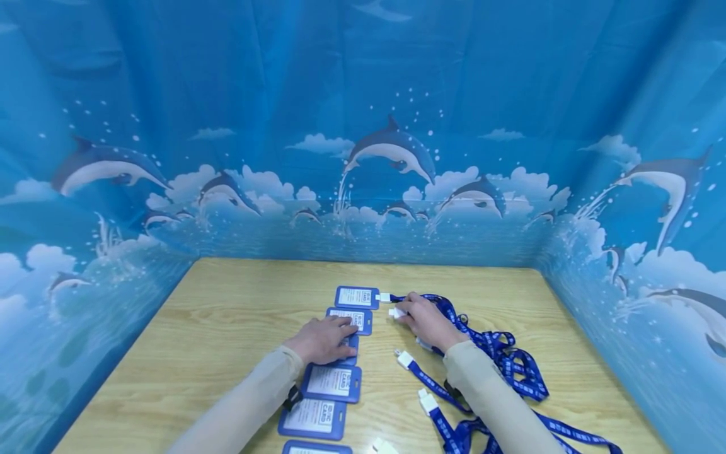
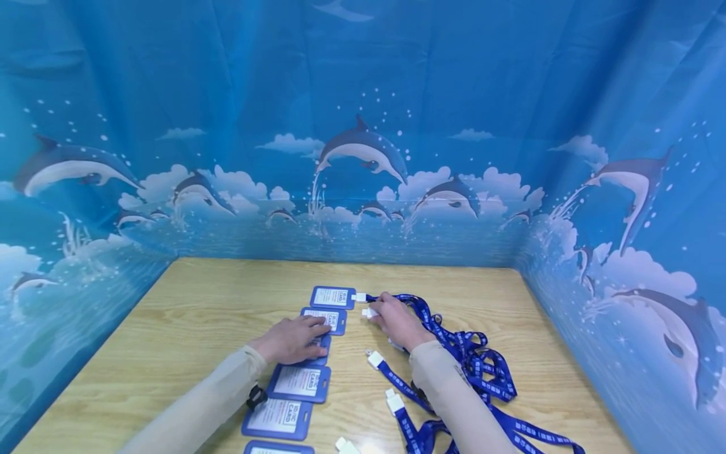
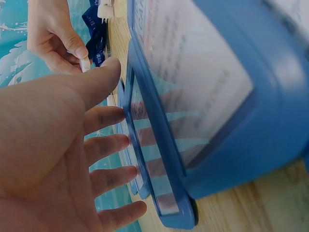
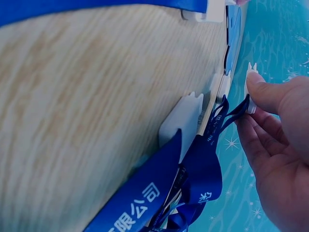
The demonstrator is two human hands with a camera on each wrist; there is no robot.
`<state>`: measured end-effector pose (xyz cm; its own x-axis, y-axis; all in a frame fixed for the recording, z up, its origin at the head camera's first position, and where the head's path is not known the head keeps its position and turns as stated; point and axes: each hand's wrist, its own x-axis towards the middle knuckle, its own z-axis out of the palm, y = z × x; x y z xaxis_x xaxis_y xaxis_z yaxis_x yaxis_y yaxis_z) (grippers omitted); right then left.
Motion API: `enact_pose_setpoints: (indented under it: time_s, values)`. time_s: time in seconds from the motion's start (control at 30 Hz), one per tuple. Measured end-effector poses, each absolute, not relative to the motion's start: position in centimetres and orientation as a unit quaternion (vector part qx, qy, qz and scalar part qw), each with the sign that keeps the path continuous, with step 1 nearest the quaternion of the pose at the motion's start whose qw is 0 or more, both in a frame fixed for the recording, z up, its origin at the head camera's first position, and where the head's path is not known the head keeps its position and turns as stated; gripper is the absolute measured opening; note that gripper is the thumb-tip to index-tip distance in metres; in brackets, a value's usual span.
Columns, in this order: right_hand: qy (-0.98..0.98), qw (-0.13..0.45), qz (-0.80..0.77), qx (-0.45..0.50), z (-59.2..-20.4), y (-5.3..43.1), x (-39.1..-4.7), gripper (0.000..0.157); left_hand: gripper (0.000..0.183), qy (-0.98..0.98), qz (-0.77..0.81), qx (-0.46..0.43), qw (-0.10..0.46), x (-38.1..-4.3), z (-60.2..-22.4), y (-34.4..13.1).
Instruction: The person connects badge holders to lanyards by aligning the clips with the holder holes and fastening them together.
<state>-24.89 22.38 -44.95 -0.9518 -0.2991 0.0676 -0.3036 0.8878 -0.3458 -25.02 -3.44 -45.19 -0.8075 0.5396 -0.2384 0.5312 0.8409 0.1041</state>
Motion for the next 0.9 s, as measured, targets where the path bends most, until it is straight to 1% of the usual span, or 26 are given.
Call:
enact_pose_setpoints:
  time_s: [0.4,0.9]
  values:
    - [-0.973,-0.001,0.173,0.151,-45.18,22.21,-24.92,0.034,0.062,0.948,0.013,0.297,0.117,-25.11,-45.28,-3.47]
    - [-0.975,0.000,0.158,0.154,-45.42,21.77,-24.91,0.032,0.061,0.948,0.018,0.296,0.118,-25.01,-45.51,-3.21]
